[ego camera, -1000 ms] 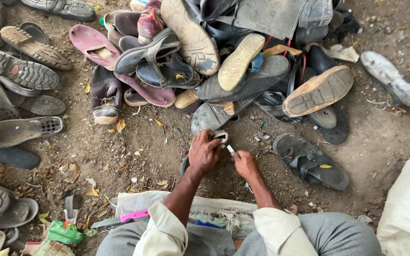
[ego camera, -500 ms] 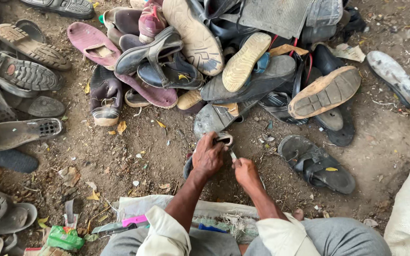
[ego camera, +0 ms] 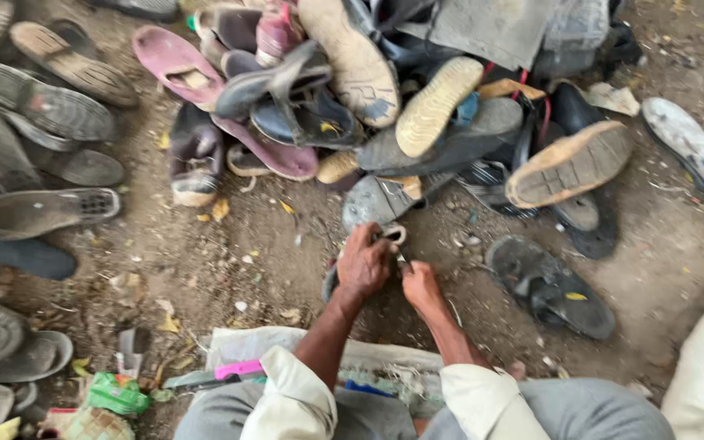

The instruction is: The person repairs shoes by hand using a small knife to trim material and fitting a new sole to a shoe.

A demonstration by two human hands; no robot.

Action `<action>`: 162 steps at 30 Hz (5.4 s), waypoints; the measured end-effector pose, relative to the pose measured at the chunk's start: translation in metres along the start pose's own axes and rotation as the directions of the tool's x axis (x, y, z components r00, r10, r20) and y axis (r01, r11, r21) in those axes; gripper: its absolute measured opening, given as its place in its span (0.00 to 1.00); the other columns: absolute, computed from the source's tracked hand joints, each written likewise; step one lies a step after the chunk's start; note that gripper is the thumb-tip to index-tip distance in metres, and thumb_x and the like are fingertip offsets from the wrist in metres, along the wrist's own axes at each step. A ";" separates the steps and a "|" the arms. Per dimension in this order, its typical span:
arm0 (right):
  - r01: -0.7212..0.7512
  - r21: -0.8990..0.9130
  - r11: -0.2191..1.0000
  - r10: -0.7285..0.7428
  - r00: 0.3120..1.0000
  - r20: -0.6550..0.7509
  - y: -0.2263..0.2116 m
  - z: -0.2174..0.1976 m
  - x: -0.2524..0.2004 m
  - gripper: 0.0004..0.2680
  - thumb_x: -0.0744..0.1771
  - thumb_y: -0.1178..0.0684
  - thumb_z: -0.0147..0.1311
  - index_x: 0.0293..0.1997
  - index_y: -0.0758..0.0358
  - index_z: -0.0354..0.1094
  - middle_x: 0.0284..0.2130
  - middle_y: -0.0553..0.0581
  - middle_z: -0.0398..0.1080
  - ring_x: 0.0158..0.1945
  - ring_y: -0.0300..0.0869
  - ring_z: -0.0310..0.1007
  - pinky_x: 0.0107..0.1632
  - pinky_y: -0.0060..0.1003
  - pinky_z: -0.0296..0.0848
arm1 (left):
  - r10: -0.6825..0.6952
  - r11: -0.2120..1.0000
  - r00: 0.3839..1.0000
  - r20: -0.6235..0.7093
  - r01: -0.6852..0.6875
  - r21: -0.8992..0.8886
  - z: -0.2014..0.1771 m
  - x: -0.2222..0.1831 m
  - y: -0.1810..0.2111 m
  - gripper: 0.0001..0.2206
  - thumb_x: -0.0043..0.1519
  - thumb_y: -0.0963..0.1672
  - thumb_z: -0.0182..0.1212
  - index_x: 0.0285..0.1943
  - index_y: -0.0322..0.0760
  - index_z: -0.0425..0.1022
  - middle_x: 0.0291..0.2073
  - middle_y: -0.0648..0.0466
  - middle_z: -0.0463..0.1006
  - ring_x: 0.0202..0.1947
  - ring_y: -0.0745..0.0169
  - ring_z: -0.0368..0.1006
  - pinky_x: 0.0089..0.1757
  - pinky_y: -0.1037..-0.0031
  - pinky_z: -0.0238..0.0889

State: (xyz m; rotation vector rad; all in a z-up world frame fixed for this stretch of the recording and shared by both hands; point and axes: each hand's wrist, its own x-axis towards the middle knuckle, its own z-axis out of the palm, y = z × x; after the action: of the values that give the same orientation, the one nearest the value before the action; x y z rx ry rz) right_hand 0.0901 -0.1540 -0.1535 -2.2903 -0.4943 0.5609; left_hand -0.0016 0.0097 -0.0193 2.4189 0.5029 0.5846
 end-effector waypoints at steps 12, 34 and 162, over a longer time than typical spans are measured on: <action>-0.018 -0.110 0.994 0.014 0.999 -0.038 -0.013 0.011 -0.007 0.12 0.70 0.49 0.50 0.34 0.67 0.71 0.30 0.72 0.73 0.35 0.66 0.73 0.36 0.53 0.70 | -0.049 0.997 0.997 -0.064 0.045 -0.058 -0.002 -0.001 0.004 0.08 0.58 0.47 0.68 0.36 0.40 0.83 0.50 0.51 0.72 0.50 0.48 0.68 0.49 0.61 0.63; 0.055 -0.264 0.963 -0.027 0.994 0.108 -0.033 -0.057 0.003 0.13 0.69 0.45 0.52 0.39 0.65 0.76 0.34 0.70 0.76 0.37 0.61 0.76 0.41 0.53 0.73 | -0.344 0.932 0.939 0.019 0.339 0.131 0.021 0.012 0.045 0.14 0.62 0.50 0.64 0.38 0.36 0.82 0.44 0.44 0.69 0.48 0.45 0.64 0.48 0.55 0.58; -0.896 0.410 0.169 0.372 0.443 0.816 -0.066 -0.050 -0.151 0.11 0.71 0.45 0.45 0.32 0.57 0.62 0.10 0.46 0.49 0.08 0.35 0.42 0.12 0.36 0.43 | -0.368 0.925 0.930 0.001 0.366 -0.100 0.023 0.013 0.013 0.15 0.67 0.49 0.58 0.41 0.30 0.81 0.53 0.40 0.68 0.54 0.41 0.67 0.52 0.60 0.65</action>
State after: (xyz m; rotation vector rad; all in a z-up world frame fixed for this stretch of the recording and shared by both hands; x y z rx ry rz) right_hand -0.0217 -0.2123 -0.0363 -1.1729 0.6245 1.5695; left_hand 0.0240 -0.0040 -0.0243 2.1510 0.8895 0.4550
